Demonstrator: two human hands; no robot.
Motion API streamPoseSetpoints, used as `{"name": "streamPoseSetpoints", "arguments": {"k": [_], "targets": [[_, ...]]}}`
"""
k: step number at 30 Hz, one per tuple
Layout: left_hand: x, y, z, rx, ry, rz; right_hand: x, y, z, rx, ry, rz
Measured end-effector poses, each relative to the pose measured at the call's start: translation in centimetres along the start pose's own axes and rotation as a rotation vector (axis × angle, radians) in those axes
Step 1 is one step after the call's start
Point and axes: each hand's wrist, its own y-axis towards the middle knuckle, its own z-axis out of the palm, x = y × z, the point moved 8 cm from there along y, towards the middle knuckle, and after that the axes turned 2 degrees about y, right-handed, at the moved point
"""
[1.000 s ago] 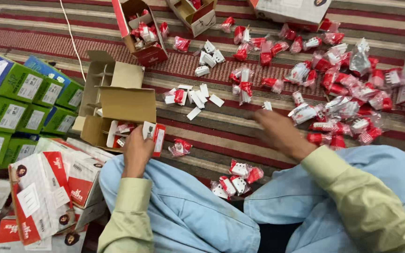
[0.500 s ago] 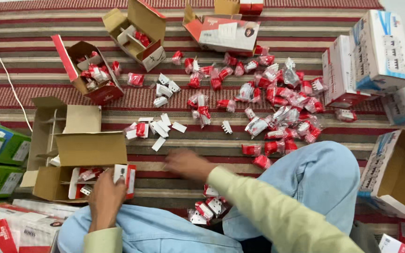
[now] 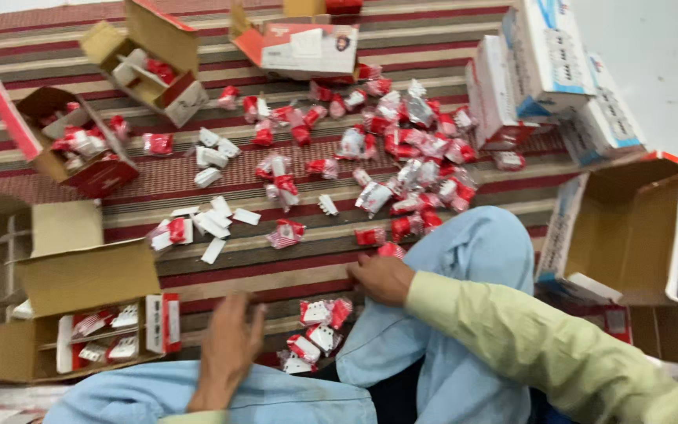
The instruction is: The person picks up small electrical switches from a pile on the floor and places them into cardboard boxes, closing the flaps after each box is filled.
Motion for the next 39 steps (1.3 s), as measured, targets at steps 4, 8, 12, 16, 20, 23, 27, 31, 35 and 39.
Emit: {"name": "streamPoseSetpoints", "arguments": {"k": [4,8,12,16,20,23,27,31,35,39], "targets": [[0.6,0.7,7.5,0.102,0.111,0.159,-2.5,3.0,-0.7,-0.115,-0.11,0.058],[-1.5,0.4,9.1,0.201,0.083,0.203,-3.6,4.3,-6.1,-0.211,-0.097,0.081],[-2.4,-0.5,9.8,0.264,0.172,0.358,-2.6,2.5,-14.1,-0.187,0.241,0.118],[-4.4,-1.4,10.5,0.266,0.044,0.459,-9.0,-1.0,-16.3,0.071,0.098,0.268],[-6.2,-2.1,11.4,0.348,-0.039,0.548,-11.8,-1.8,-10.2,0.666,-0.051,0.372],[-7.3,-2.7,11.7,0.371,-0.03,0.552,-9.1,-0.6,-7.8,0.891,-0.011,0.278],[-8.4,-3.1,10.1,0.368,-0.019,0.497,-8.6,1.9,-10.7,0.5,0.278,0.361],[-8.0,-3.1,10.7,0.315,-0.02,0.518,-9.4,3.8,-13.0,0.255,0.467,0.187],[-8.3,-2.5,9.2,0.25,-0.028,0.452,-12.3,0.5,-17.7,0.377,0.064,0.508],[-8.5,-2.4,8.8,0.219,-0.021,0.433,-23.4,-5.3,-13.0,0.64,-0.326,0.774]]}}
